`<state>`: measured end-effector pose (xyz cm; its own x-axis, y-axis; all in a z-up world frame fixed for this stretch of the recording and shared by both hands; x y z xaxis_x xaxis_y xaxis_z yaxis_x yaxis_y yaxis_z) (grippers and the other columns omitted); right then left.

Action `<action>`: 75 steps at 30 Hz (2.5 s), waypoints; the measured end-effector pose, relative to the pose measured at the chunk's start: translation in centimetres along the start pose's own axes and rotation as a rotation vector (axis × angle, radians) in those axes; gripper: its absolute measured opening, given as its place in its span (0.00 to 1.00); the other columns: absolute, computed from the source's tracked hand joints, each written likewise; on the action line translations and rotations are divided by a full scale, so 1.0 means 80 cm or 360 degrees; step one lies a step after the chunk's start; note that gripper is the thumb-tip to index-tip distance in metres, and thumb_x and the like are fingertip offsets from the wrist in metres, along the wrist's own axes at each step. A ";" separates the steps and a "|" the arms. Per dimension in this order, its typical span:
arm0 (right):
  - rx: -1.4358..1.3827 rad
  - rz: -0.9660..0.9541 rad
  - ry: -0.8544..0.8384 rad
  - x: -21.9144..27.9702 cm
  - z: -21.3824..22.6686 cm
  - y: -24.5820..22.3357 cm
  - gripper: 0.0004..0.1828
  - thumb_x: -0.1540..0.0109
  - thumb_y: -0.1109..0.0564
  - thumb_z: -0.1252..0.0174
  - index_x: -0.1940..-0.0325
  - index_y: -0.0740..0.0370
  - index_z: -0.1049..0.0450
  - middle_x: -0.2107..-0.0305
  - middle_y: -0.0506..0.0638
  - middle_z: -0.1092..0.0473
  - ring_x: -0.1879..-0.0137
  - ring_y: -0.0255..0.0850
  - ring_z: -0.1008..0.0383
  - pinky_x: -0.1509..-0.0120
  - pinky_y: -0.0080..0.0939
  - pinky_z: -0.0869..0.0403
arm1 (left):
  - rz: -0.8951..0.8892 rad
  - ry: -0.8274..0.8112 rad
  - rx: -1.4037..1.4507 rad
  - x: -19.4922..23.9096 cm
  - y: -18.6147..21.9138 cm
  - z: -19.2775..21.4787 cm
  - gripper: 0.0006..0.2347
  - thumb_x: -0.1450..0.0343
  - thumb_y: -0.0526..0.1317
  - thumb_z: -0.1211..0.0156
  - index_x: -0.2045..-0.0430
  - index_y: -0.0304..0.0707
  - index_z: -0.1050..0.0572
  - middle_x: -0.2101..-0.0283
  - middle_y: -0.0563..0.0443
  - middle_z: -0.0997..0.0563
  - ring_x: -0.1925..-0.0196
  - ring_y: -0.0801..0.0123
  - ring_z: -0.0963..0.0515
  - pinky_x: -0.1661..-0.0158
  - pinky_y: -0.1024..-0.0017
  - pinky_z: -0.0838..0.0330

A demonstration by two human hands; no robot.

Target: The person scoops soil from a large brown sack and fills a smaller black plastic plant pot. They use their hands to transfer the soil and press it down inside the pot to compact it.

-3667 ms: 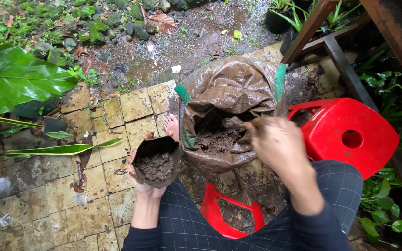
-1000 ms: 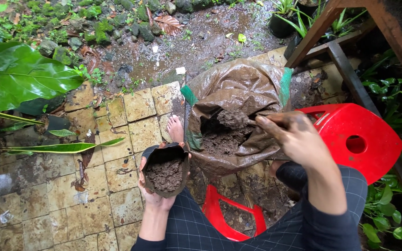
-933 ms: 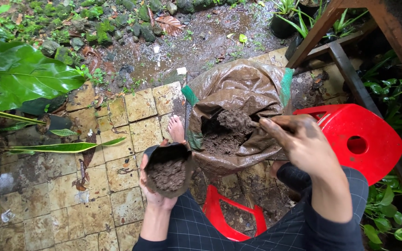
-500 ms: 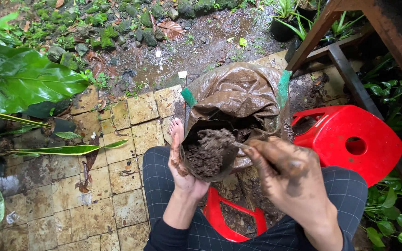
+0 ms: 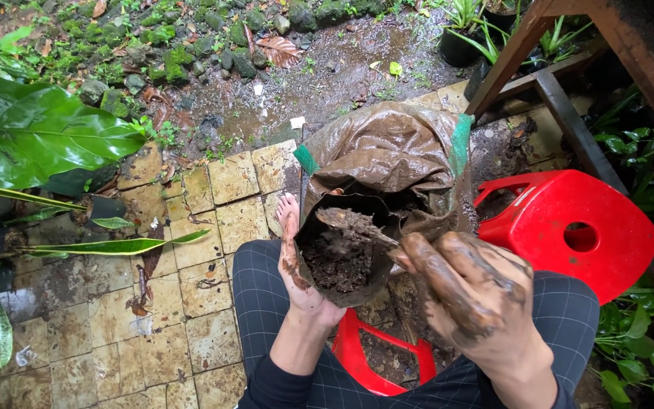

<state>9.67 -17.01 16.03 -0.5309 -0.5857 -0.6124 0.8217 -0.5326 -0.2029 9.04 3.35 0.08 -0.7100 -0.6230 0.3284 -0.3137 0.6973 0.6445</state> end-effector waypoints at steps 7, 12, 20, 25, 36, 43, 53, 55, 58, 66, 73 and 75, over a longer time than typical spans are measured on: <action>-0.0056 0.0016 0.0018 -0.009 0.009 -0.009 0.15 0.36 0.59 0.43 0.46 0.63 0.23 0.52 0.47 0.25 0.57 0.50 0.22 0.54 0.52 0.20 | 0.0145 -0.0106 0.0317 0.008 0.000 -0.019 0.16 0.26 0.38 0.50 0.42 0.46 0.28 0.28 0.59 0.35 0.26 0.70 0.38 0.29 0.61 0.46; -0.0046 -0.0131 0.0100 -0.022 0.034 -0.013 0.09 0.38 0.60 0.34 0.55 0.66 0.19 0.62 0.50 0.22 0.63 0.47 0.24 0.53 0.51 0.20 | 0.0917 -0.0054 0.0236 0.043 -0.028 -0.038 0.27 0.27 0.53 0.60 0.37 0.36 0.33 0.37 0.34 0.28 0.34 0.43 0.31 0.34 0.46 0.40; 0.0045 -0.0242 -0.0037 0.023 0.035 -0.006 0.09 0.38 0.58 0.36 0.53 0.58 0.18 0.58 0.46 0.21 0.53 0.47 0.21 0.48 0.52 0.21 | 0.0721 -0.0467 0.0180 0.066 -0.015 -0.032 0.27 0.24 0.52 0.64 0.40 0.26 0.31 0.38 0.34 0.27 0.36 0.47 0.28 0.35 0.50 0.36; 0.0046 -0.0235 -0.0110 0.033 0.039 -0.019 0.07 0.38 0.59 0.36 0.56 0.57 0.18 0.56 0.46 0.21 0.49 0.44 0.21 0.44 0.50 0.21 | 0.0824 -0.0549 0.0309 0.079 -0.014 -0.023 0.27 0.23 0.52 0.64 0.38 0.27 0.33 0.35 0.34 0.29 0.33 0.46 0.31 0.32 0.49 0.40; 0.0123 -0.0322 -0.0405 0.009 0.054 -0.086 0.10 0.38 0.54 0.42 0.54 0.54 0.20 0.62 0.47 0.22 0.62 0.47 0.21 0.58 0.47 0.25 | 0.0722 -0.0771 0.0334 0.105 -0.001 -0.001 0.25 0.22 0.53 0.58 0.41 0.26 0.29 0.41 0.40 0.24 0.39 0.54 0.26 0.37 0.59 0.35; 0.0395 -0.0260 -0.0616 -0.007 0.102 -0.127 0.10 0.39 0.52 0.36 0.55 0.52 0.19 0.76 0.47 0.30 0.72 0.46 0.26 0.67 0.52 0.28 | 0.0745 -0.0827 0.0520 0.130 0.018 0.003 0.24 0.21 0.50 0.60 0.41 0.25 0.30 0.41 0.37 0.24 0.37 0.53 0.27 0.34 0.58 0.35; 0.0702 0.0138 -0.0856 -0.007 0.091 -0.167 0.13 0.39 0.47 0.38 0.51 0.46 0.23 0.66 0.43 0.26 0.65 0.42 0.22 0.64 0.45 0.22 | 0.0762 -0.0846 0.0513 0.161 0.024 0.004 0.23 0.23 0.50 0.50 0.44 0.24 0.29 0.48 0.35 0.21 0.45 0.51 0.22 0.39 0.55 0.31; 0.0696 0.0045 -0.0750 -0.006 0.096 -0.167 0.06 0.36 0.49 0.35 0.59 0.49 0.21 0.74 0.45 0.29 0.68 0.45 0.23 0.64 0.50 0.22 | 0.0752 -0.0883 0.0498 0.168 0.024 0.004 0.23 0.22 0.50 0.51 0.43 0.25 0.29 0.48 0.37 0.22 0.44 0.51 0.23 0.38 0.54 0.31; 0.0698 0.0327 -0.1131 0.033 0.059 -0.161 0.23 0.42 0.50 0.45 0.42 0.48 0.25 0.53 0.42 0.24 0.48 0.38 0.22 0.51 0.40 0.21 | 0.0870 -0.0813 0.0596 0.176 0.016 0.004 0.24 0.24 0.49 0.51 0.41 0.23 0.33 0.47 0.28 0.23 0.43 0.45 0.23 0.38 0.54 0.31; 0.0577 0.0327 -0.0974 0.054 0.090 -0.175 0.24 0.41 0.45 0.40 0.40 0.50 0.25 0.47 0.44 0.24 0.44 0.39 0.23 0.45 0.46 0.22 | 0.0894 -0.0929 0.0790 0.190 0.009 0.010 0.25 0.25 0.49 0.49 0.39 0.28 0.35 0.44 0.26 0.26 0.39 0.43 0.27 0.34 0.48 0.36; 0.0428 0.0180 -0.0959 0.045 0.123 -0.184 0.23 0.37 0.41 0.42 0.43 0.54 0.21 0.53 0.49 0.23 0.50 0.42 0.21 0.46 0.49 0.21 | 0.1093 -0.0805 0.0713 0.204 -0.007 0.023 0.22 0.25 0.47 0.48 0.42 0.27 0.34 0.44 0.22 0.27 0.44 0.40 0.25 0.38 0.46 0.34; 0.0648 0.0255 -0.1224 0.091 0.113 -0.183 0.38 0.41 0.35 0.49 0.30 0.51 0.35 0.40 0.53 0.29 0.43 0.50 0.22 0.46 0.53 0.18 | 0.1106 -0.0834 0.0828 0.209 -0.009 0.022 0.22 0.24 0.49 0.50 0.41 0.29 0.34 0.43 0.24 0.28 0.41 0.39 0.26 0.37 0.42 0.35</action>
<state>-8.11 -18.98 21.50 -0.5287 -0.8425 0.1031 0.8383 -0.4993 0.2190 -3.70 -6.91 3.88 -0.9878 0.1265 0.0910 0.1274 0.9918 0.0041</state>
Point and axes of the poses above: each hand's wrist, its own x-axis away from the middle knuckle, its own z-axis out of the back of the hand, y = z × x, the point moved 9 cm from there along -x, towards the middle knuckle
